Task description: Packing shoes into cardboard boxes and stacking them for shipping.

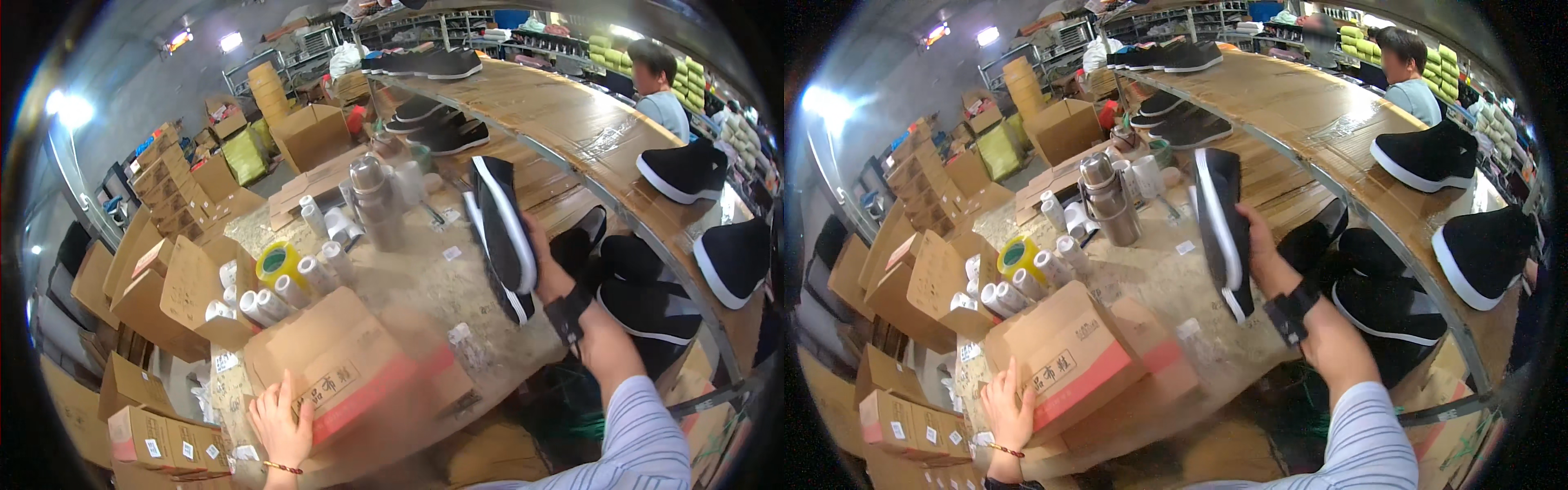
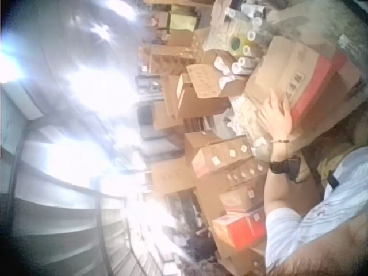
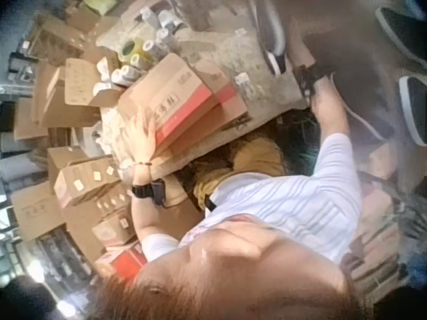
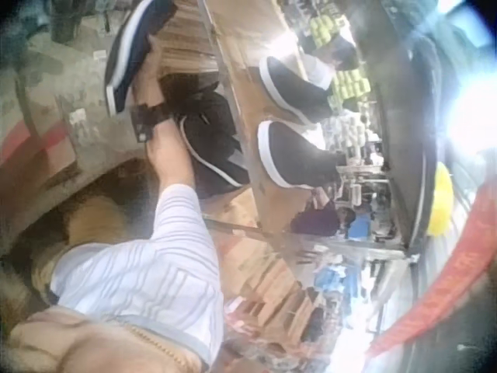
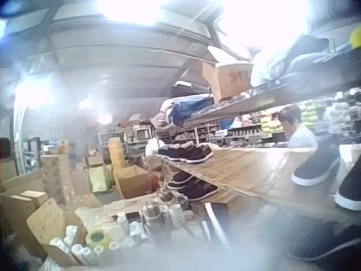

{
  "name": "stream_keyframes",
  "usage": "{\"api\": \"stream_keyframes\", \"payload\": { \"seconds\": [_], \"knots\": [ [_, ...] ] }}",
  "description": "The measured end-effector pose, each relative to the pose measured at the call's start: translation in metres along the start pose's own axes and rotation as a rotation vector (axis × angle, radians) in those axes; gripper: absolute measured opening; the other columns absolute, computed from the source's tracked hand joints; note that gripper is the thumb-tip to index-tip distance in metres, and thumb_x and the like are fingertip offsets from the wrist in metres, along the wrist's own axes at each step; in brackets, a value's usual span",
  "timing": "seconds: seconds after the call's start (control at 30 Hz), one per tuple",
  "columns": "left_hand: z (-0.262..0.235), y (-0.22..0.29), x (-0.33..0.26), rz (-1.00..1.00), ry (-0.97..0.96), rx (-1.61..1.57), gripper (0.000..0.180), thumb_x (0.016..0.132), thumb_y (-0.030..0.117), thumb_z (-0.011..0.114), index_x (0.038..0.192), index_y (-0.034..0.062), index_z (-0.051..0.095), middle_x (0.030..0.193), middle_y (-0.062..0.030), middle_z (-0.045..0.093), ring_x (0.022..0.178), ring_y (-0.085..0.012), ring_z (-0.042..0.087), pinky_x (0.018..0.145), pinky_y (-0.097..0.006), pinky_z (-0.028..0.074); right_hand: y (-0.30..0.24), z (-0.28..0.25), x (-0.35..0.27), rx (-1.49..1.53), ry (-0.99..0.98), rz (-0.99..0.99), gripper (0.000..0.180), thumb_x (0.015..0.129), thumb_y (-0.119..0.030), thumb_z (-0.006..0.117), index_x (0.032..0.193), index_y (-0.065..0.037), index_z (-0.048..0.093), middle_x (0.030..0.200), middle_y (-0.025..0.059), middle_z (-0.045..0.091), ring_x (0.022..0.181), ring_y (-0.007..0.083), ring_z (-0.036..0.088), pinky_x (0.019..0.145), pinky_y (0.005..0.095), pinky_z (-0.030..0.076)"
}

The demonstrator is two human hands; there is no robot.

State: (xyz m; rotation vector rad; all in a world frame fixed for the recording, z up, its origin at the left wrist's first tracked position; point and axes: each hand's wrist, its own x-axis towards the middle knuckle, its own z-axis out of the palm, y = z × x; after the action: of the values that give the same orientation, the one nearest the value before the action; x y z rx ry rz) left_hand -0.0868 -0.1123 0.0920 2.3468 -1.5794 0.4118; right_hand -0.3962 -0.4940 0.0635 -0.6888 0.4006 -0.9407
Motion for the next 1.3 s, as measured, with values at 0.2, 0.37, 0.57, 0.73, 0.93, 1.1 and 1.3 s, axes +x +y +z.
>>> {"api": "stream_keyframes", "payload": {
  "seconds": [0.2,0.37,0.57,0.73,0.93,1.1,1.3],
  "knots": [
    [-0.021,0.027,-0.017,-0.06,0.207,-0.118,0.041,0.075,0.02,0.066,0.116,0.0168,0.063,0.088,-0.0032,0.05,0.088,-0.0219,0.047,0.083,-0.038,0.028,0.041,0.085,-0.129,0.039,-0.217,-0.228,0.031,0.092,-0.023,0.051,0.113,-0.002,0.056,0.102,0.0116,0.062,0.085,0.0216,0.061,0.077,0.0312,0.051],
    [0.011,0.055,-0.04,0.032,0.301,0.03,0.035,0.072,0.024,0.069,0.106,0.0193,0.068,0.095,-0.0043,0.052,0.092,-0.0237,0.047,0.088,-0.044,0.026,0.065,0.099,-0.17,-0.025,-0.273,-0.211,0.031,0.093,-0.02,0.048,0.117,-0.002,0.052,0.108,0.0125,0.059,0.089,0.0224,0.06,0.078,0.0316,0.051],
    [-0.004,0.127,-0.043,-0.168,-0.153,-1.57,0.056,0.084,0.007,0.06,0.134,-0.0029,0.038,0.132,-0.0133,0.045,0.117,-0.0219,0.044,0.099,-0.034,0.035,0.092,0.129,-0.201,-0.144,-0.327,-0.138,0.032,0.095,-0.017,0.044,0.122,-0.001,0.047,0.114,0.0136,0.056,0.095,0.0235,0.058,0.08,0.0321,0.051],
    [-0.051,0.056,0.0,0.117,0.516,-0.799,0.047,0.082,0.011,0.064,0.126,-0.0005,0.049,0.114,-0.0153,0.057,0.103,-0.027,0.055,0.089,-0.035,0.043,0.122,0.122,-0.165,0.126,-0.328,0.03,0.032,0.095,-0.016,0.046,0.122,0.0,0.046,0.106,0.0131,0.058,0.091,0.0243,0.058,0.077,0.0331,0.051],
    [0.0,0.018,-0.024,0.232,0.098,-0.277,0.04,0.073,0.002,0.062,0.112,0.0115,0.062,0.097,-0.0112,0.062,0.086,-0.0295,0.06,0.077,-0.038,0.049,0.116,0.2,-0.139,-0.818,-0.368,-0.832,0.02,0.076,0.007,0.059,0.096,0.003,0.061,0.099,0.0149,0.064,0.09,0.0273,0.062,0.079,0.033,0.049],
    [-0.005,0.017,-0.019,0.426,0.205,-0.338,0.018,0.072,0.005,0.064,0.088,0.0109,0.069,0.094,-0.0068,0.065,0.084,-0.0235,0.064,0.069,-0.034,0.053,0.144,0.212,-0.093,-1.357,-0.792,-1.077,0.018,0.067,-0.003,0.069,0.084,-0.006,0.064,0.099,0.0105,0.061,0.093,0.031,0.057,0.083,0.037,0.048],
    [-0.01,-0.081,-0.019,-0.053,0.451,-0.508,0.025,0.074,0.01,0.07,0.099,0.0072,0.065,0.09,-0.0106,0.062,0.084,-0.0244,0.06,0.075,-0.034,0.049,0.109,0.166,-0.044,-1.177,-0.235,-0.818,0.008,0.082,-0.01,0.059,0.082,-0.002,0.062,0.086,0.0157,0.062,0.083,0.0335,0.058,0.071,0.0383,0.047]
  ]
}}
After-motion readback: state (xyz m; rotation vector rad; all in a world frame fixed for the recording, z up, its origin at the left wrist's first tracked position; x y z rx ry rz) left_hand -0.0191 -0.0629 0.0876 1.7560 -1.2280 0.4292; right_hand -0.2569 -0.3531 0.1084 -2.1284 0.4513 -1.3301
